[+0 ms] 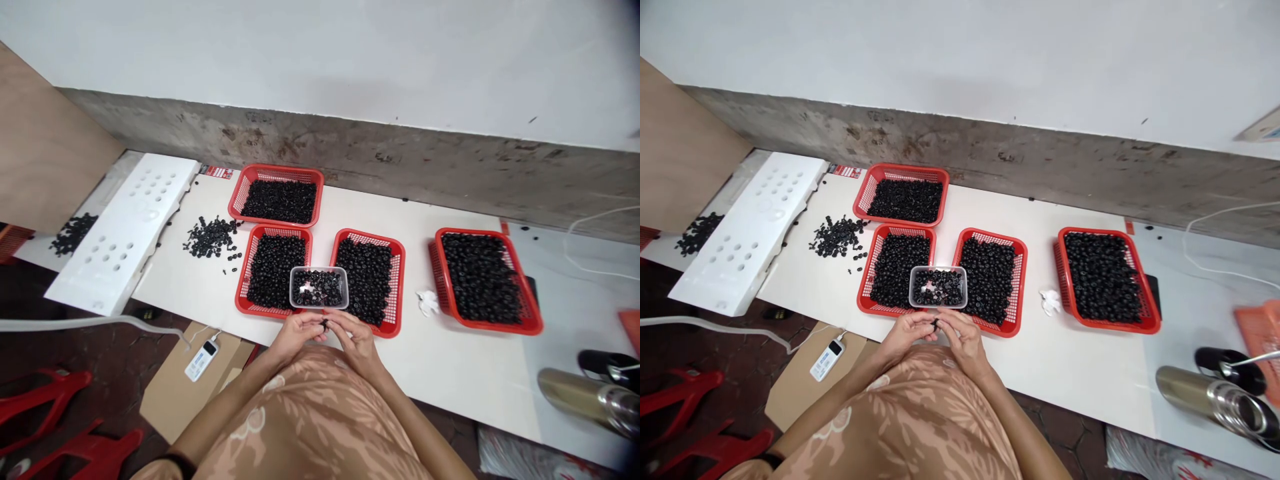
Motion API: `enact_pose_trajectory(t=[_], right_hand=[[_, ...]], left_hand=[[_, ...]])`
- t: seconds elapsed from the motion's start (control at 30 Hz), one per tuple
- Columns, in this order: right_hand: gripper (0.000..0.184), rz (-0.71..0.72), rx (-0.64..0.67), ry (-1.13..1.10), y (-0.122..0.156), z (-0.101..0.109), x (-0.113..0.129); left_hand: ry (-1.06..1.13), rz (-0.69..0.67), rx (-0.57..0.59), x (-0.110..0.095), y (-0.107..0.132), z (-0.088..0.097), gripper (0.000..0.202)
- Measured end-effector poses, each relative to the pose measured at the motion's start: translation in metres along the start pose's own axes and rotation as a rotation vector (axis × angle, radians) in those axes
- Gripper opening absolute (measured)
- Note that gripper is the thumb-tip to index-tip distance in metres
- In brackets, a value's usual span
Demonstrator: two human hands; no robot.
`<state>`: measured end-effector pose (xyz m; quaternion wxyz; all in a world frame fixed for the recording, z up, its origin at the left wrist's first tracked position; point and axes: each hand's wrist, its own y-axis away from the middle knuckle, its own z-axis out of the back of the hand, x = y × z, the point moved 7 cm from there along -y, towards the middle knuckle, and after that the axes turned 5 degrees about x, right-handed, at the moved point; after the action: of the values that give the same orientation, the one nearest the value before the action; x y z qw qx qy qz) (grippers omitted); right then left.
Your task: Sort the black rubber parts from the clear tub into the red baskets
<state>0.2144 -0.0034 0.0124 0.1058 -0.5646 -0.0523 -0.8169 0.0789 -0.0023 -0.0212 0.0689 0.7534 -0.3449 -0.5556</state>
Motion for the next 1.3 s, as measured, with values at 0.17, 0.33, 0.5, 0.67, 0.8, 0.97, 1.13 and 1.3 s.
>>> enact_pose_trajectory(t=[0.17, 0.33, 0.5, 0.67, 0.8, 0.97, 1.13, 1.3], right_hand=[[0.022, -0.089, 0.012, -0.104, 0.000, -0.001, -0.001], [0.022, -0.024, 0.025, -0.070, -0.001, 0.000, 0.005], [0.022, -0.008, 0.028, -0.038, -0.002, 0.000, 0.009], [0.021, 0.020, 0.035, -0.027, -0.003, 0.000, 0.012], [0.018, 0.062, -0.010, 0.098, -0.002, 0.001, 0.012], [0.025, 0.235, -0.055, 0.358, 0.001, 0.002, 0.023], [0.030, 0.295, -0.050, 0.573, -0.001, -0.001, 0.030], [0.024, 0.298, -0.118, 0.616, -0.004, 0.001, 0.031]], left_hand=[[0.008, -0.009, -0.085, -0.002, 0.001, 0.005, 0.036], [-0.036, -0.008, -0.107, 0.000, 0.001, 0.008, 0.036], [0.002, -0.041, -0.044, -0.005, 0.004, 0.004, 0.042], [0.012, -0.063, -0.043, -0.010, 0.003, 0.001, 0.046], [0.001, -0.080, -0.063, -0.010, 0.000, 0.000, 0.045], [0.029, -0.108, -0.135, -0.007, -0.005, 0.002, 0.044], [0.079, -0.122, -0.195, -0.006, -0.007, 0.004, 0.042], [0.069, -0.073, -0.124, -0.008, -0.011, -0.001, 0.033]])
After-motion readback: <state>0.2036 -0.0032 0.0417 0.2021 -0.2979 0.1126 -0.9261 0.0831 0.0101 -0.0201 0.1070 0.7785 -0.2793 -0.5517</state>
